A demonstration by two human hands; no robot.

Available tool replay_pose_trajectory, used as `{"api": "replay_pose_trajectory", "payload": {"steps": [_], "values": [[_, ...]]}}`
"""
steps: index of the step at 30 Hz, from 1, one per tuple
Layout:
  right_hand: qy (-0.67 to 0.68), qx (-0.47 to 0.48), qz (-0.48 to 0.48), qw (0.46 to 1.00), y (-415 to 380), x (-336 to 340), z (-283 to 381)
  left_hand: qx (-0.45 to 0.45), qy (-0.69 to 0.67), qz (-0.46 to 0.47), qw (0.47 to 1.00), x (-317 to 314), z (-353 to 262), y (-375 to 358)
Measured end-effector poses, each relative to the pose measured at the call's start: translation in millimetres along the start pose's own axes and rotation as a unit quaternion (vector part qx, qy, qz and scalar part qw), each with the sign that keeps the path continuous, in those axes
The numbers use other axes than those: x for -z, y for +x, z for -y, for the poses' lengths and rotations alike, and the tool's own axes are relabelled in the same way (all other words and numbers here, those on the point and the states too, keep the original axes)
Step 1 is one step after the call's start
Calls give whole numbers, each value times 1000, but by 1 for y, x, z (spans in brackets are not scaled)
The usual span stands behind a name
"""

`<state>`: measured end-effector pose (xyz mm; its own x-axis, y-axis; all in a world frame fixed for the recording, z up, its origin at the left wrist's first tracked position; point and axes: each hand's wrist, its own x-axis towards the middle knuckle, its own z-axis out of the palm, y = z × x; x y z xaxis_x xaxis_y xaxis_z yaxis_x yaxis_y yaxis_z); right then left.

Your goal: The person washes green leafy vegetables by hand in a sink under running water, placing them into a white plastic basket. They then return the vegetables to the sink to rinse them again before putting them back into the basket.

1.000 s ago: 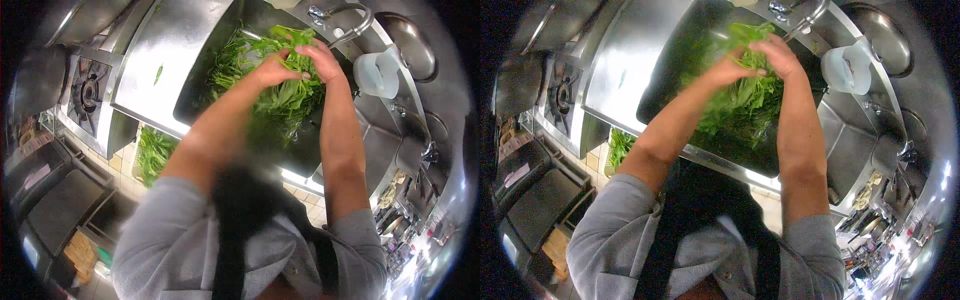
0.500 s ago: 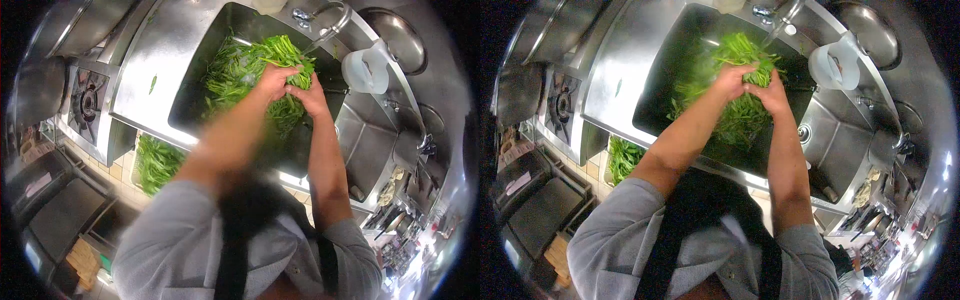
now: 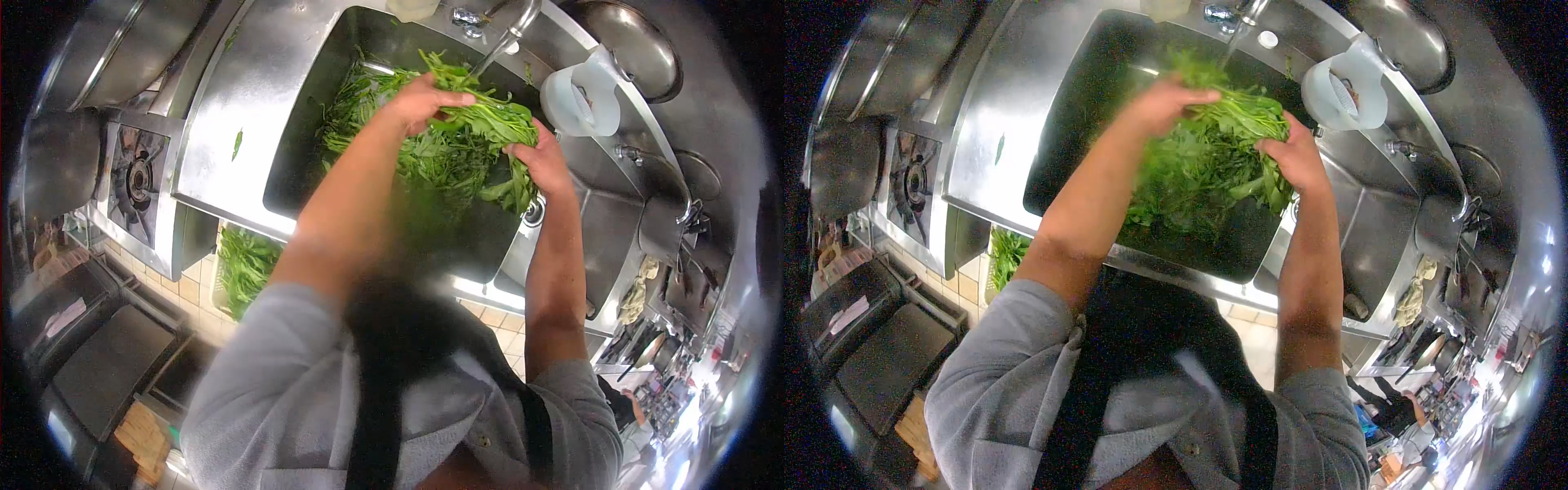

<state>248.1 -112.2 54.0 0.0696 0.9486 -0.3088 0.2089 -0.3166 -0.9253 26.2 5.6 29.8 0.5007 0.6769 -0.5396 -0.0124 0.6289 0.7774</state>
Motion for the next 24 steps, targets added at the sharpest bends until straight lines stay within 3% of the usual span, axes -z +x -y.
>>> {"api": "replay_pose_trajectory", "payload": {"steps": [4,5,7,10,14,16,18,20,22,24], "values": [[-85,26,-22,996,-5,-2,5,-28,-2,56,998,-1,7,8],[-85,26,-24,996,-8,2,7,-43,3,57,997,9,8,17],[34,0,-37,999,-15,9,12,-86,11,56,995,8,8,16],[-22,-32,-69,997,-18,-11,18,-64,53,119,989,-20,14,13],[-16,-18,-44,999,-25,12,-8,-71,50,20,996,12,15,38],[48,0,-45,998,-30,8,-2,-64,-3,41,997,12,10,29],[-45,17,-36,998,-24,4,-4,-83,32,130,987,-11,12,16],[-32,-15,-50,998,-30,-2,5,-91,63,110,988,-10,24,34],[16,-24,-10,1000,-35,5,8,-45,-35,95,994,-2,16,35],[-28,-39,-20,999,-37,11,8,-42,19,78,996,-3,3,14]]}}
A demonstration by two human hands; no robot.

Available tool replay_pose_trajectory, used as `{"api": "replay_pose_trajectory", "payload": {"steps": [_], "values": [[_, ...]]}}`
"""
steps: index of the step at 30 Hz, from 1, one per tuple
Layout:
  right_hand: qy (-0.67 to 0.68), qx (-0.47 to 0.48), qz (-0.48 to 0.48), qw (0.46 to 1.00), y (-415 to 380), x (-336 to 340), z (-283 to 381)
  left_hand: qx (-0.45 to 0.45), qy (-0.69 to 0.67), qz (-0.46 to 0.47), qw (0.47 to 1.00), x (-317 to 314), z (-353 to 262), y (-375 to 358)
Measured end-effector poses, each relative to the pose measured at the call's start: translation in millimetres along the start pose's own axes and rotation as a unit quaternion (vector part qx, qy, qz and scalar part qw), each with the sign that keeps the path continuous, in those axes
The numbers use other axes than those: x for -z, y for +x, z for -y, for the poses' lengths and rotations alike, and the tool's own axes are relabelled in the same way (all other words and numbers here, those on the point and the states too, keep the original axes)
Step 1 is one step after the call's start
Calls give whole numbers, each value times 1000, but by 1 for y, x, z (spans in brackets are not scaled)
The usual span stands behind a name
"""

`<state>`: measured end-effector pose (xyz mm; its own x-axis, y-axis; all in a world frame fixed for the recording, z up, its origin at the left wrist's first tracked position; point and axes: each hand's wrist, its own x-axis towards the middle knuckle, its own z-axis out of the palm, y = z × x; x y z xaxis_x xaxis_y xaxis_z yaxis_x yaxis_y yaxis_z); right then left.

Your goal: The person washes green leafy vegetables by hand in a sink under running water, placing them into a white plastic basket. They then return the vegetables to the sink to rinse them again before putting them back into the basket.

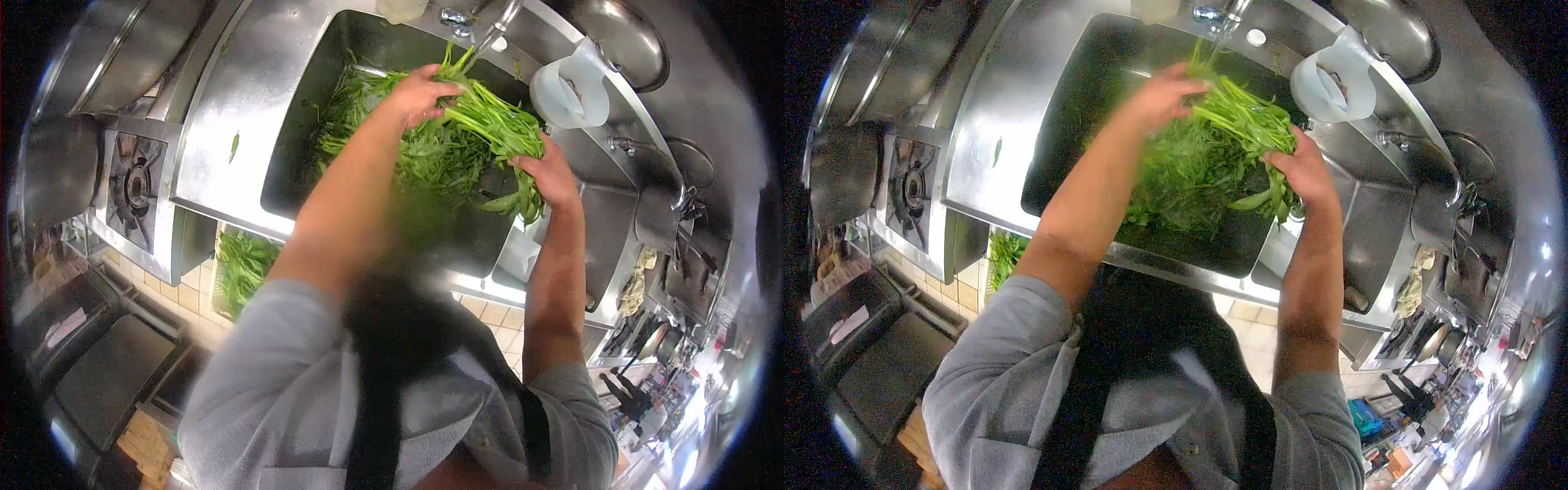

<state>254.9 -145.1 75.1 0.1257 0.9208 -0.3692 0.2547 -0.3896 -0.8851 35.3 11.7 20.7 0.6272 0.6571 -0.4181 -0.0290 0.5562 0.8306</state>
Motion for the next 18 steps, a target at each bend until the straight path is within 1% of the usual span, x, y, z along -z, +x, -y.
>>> {"api": "replay_pose_trajectory", "payload": {"steps": [1,2,3,4,5,6,7,8,9,10,11,12,14,15,16,18], "values": [[-44,-12,-12,999,0,2,0,-1,11,6,1000,-10,-2,-4],[-45,-11,-12,999,1,1,-1,-2,22,11,1000,-18,-3,-5],[-90,10,-11,996,2,-1,-4,1,57,-41,998,-18,9,9],[-135,31,-11,990,3,-2,-6,1,57,-41,998,-11,5,13],[-135,30,-11,990,2,0,-6,10,8,-38,999,-2,1,15],[-71,10,-9,997,-1,6,-5,20,-40,-34,998,1,-4,14],[-5,-11,-7,1000,-3,8,-5,16,-67,-72,995,-1,-5,11],[-5,-12,-7,1000,-2,5,-6,18,-67,-72,995,-7,-4,8],[8,-2,-18,1000,1,-1,-6,-16,34,-40,998,-16,-4,5],[21,9,-29,999,3,-4,-7,-51,135,-9,990,-25,-8,-3],[11,27,-21,999,5,-4,-12,-39,104,20,994,-28,-15,-12],[12,28,-21,999,4,-1,-13,-39,105,20,994,-19,-9,-3],[51,18,-2,999,-2,6,-13,-22,-28,93,995,3,14,28],[52,16,-3,999,-1,6,-16,-34,-32,45,998,0,17,28],[52,23,-5,998,2,6,-20,-33,-31,46,998,-7,19,30],[53,31,-7,998,3,6,-20,-53,120,101,986,-23,22,30]]}}
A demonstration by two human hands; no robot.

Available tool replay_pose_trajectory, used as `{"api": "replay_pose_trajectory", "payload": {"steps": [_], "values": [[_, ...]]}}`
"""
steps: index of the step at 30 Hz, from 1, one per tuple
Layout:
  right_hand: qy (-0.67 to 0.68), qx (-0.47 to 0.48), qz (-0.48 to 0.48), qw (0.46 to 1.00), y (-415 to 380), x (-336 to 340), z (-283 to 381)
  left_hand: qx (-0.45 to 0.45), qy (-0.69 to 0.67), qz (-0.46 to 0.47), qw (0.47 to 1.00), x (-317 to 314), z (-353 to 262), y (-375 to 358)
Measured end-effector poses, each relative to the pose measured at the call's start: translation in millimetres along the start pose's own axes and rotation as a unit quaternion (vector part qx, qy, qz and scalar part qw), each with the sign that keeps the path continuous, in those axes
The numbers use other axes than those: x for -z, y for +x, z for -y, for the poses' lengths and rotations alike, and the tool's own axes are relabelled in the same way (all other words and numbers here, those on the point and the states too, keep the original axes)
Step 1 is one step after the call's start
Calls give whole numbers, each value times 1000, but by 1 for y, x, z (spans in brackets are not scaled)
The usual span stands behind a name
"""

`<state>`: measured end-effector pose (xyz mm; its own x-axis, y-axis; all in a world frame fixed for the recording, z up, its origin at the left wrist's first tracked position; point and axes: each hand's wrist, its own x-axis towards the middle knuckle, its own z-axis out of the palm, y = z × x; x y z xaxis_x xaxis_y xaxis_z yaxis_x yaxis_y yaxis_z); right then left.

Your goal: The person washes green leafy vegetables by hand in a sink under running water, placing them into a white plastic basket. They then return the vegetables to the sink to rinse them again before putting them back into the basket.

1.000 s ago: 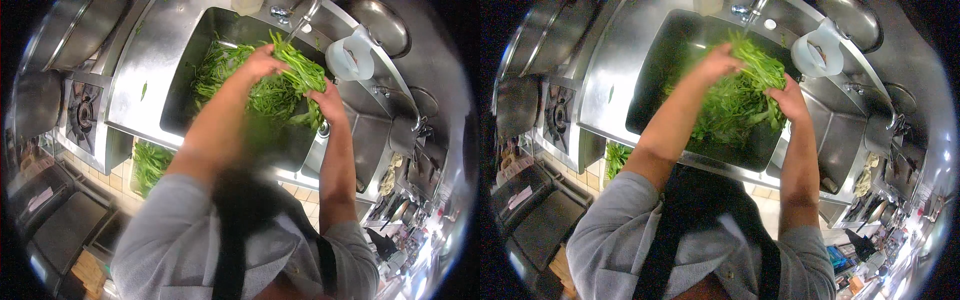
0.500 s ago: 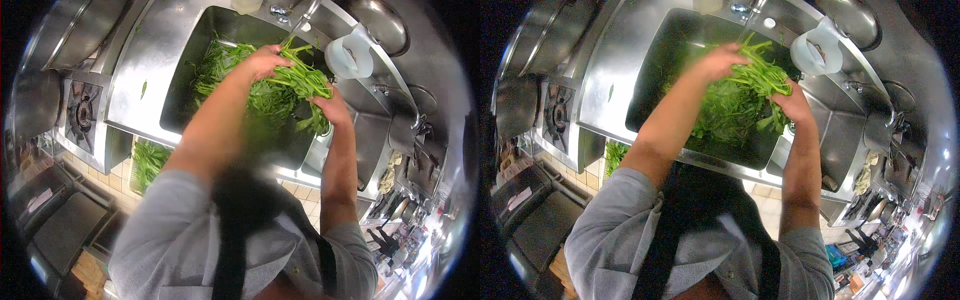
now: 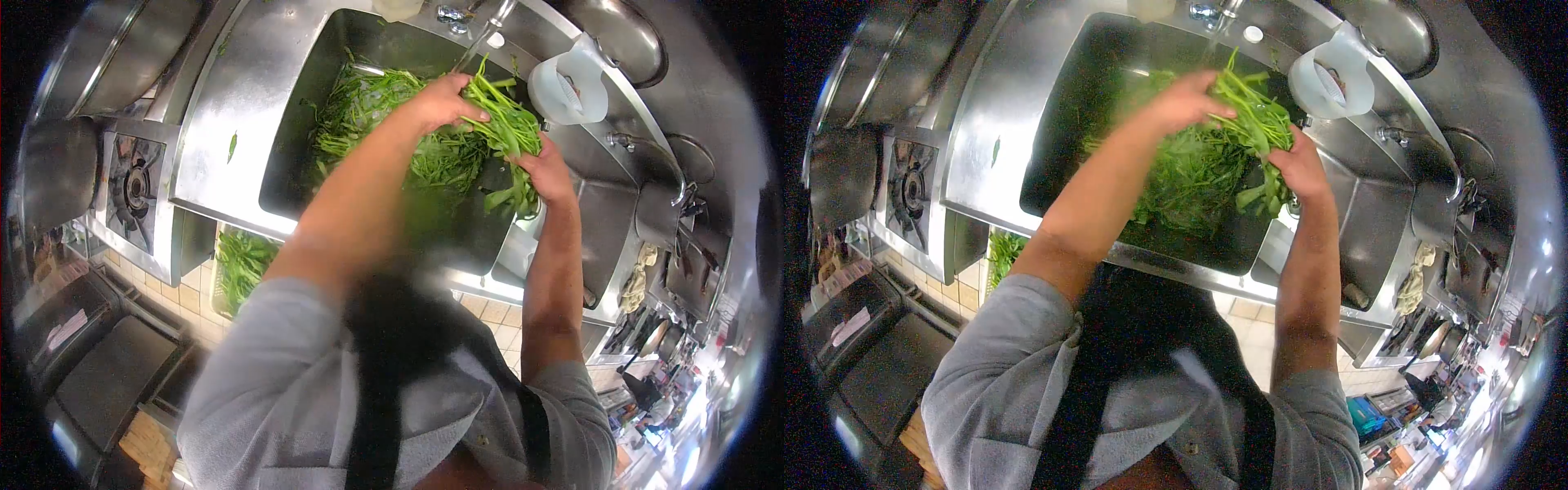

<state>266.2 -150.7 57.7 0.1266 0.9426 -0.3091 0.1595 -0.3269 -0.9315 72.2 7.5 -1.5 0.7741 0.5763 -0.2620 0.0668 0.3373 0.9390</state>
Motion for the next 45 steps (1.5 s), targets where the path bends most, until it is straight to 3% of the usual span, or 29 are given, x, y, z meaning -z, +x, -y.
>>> {"api": "replay_pose_trajectory", "payload": {"steps": [1,3,6,8,9,12,13,14,16,17,18,20,22,24,26,27,28,29,31,33,35,38,42,43,45], "values": [[-27,-5,-5,1000,-1,-3,2,-2,-28,-54,998,-1,-6,-7],[-55,-12,-11,998,-6,-1,9,-2,-43,-68,997,19,-12,-10],[0,-29,-8,1000,-11,2,12,-6,-112,-141,984,10,-16,-17],[-17,-19,-10,1000,-4,-4,4,-9,26,-48,998,-5,-18,-10],[-17,-18,-10,1000,-5,-2,4,-9,26,-49,998,0,-17,-9],[-18,-10,2,1000,-20,13,5,-6,-18,-149,989,29,-13,-3],[-12,-14,-16,1000,-27,19,11,-48,65,-225,971,37,-7,-3],[-6,-18,-34,999,-33,23,15,-48,64,-224,971,42,1,-4],[-20,0,-55,998,-40,27,19,77,135,-218,963,43,7,-8],[-7,4,-72,997,-40,28,18,93,348,-151,921,45,53,11],[8,7,-90,996,-41,28,17,105,542,-77,830,48,98,29],[10,27,-102,994,-35,24,9,201,583,101,781,25,99,-4],[13,46,-114,992,-29,13,7,302,539,50,785,5,108,1],[-39,45,-167,984,-23,-9,8,260,478,43,838,-14,67,-11],[29,27,-174,984,-14,-31,-8,131,223,-14,966,-28,13,-32],[-76,50,-172,981,-10,-40,-15,131,224,-17,966,-32,5,-29],[-180,73,-169,966,-7,-48,-19,87,-13,-51,995,-37,0,-24],[-179,75,-167,967,-6,-56,-20,37,-250,-82,964,-39,-3,-23],[-341,141,-139,919,-6,-72,-19,33,-321,-91,942,-26,9,-14],[-327,145,-98,929,-9,-80,-9,21,-446,-84,891,-18,14,-12],[-292,123,-22,948,-15,-80,4,5,-434,-101,895,-13,12,-21],[-245,161,-3,956,-7,-60,-5,-8,-413,-127,902,-4,9,-33],[-259,171,-187,932,21,-51,14,-23,-350,-144,925,1,7,-43],[-283,227,-204,909,34,-51,15,-25,-315,-156,936,1,2,-47],[-308,216,-176,910,52,-62,25,-27,-278,-170,945,2,0,-49]]}}
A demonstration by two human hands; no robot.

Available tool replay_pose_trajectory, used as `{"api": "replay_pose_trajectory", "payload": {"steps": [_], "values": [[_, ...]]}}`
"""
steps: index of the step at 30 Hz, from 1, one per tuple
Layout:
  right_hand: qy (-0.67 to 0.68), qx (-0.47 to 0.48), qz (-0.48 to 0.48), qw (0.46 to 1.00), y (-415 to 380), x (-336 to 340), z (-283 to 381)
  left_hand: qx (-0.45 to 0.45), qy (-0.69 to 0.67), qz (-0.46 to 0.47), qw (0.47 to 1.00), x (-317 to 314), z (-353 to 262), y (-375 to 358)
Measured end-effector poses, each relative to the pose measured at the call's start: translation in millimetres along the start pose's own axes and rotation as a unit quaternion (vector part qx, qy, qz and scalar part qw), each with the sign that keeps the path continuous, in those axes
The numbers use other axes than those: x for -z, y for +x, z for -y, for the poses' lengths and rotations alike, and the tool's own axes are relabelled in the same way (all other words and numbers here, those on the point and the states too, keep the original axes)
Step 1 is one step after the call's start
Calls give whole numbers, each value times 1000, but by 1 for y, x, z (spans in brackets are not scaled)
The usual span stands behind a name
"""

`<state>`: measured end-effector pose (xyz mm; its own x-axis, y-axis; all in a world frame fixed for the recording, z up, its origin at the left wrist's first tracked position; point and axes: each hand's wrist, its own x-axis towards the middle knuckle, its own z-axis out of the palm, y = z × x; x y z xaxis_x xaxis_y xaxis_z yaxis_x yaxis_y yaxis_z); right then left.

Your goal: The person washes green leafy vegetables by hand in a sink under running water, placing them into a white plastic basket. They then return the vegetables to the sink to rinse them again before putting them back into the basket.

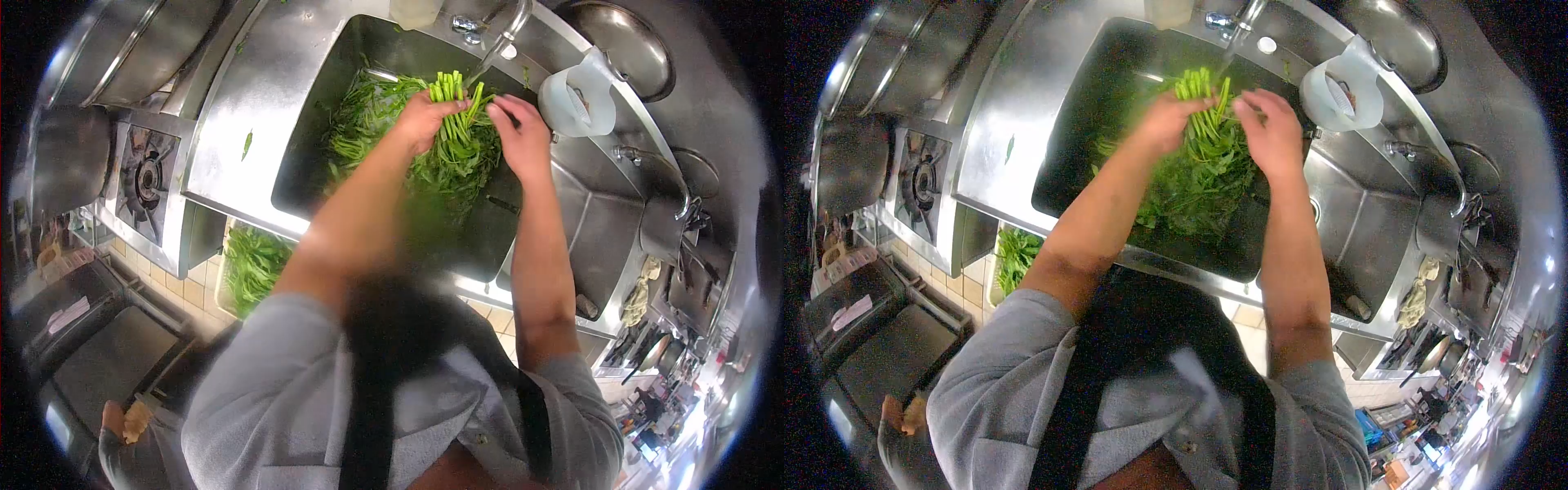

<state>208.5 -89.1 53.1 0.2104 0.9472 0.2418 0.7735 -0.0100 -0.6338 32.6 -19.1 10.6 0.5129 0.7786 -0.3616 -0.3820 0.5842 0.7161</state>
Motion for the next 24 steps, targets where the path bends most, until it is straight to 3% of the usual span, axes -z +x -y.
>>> {"api": "replay_pose_trajectory", "payload": {"steps": [3,5,6,7,9,11,13,17,19,22,24], "values": [[-3,-22,59,998,21,-24,7,-25,18,25,999,6,4,2],[67,-125,65,988,37,-37,6,-72,97,-26,992,16,5,3],[193,-120,55,972,44,-47,-8,-72,97,-29,992,28,8,3],[269,-179,49,945,48,-43,10,-93,152,-65,982,43,10,2],[325,-214,90,917,58,-31,28,-116,206,-98,967,62,2,-5],[281,-183,118,935,66,-26,30,-107,304,-163,932,69,-13,-25],[236,-151,147,949,73,-29,27,-106,342,-155,921,69,-27,-23],[241,-113,213,940,81,-38,14,-117,254,-84,956,38,-60,-18],[205,-97,234,945,81,-40,12,-172,201,23,964,34,-67,1],[231,-100,249,935,77,-39,10,-161,260,19,952,28,-74,8],[186,-16,207,960,73,-37,12,-159,292,12,943,24,-76,9]]}}
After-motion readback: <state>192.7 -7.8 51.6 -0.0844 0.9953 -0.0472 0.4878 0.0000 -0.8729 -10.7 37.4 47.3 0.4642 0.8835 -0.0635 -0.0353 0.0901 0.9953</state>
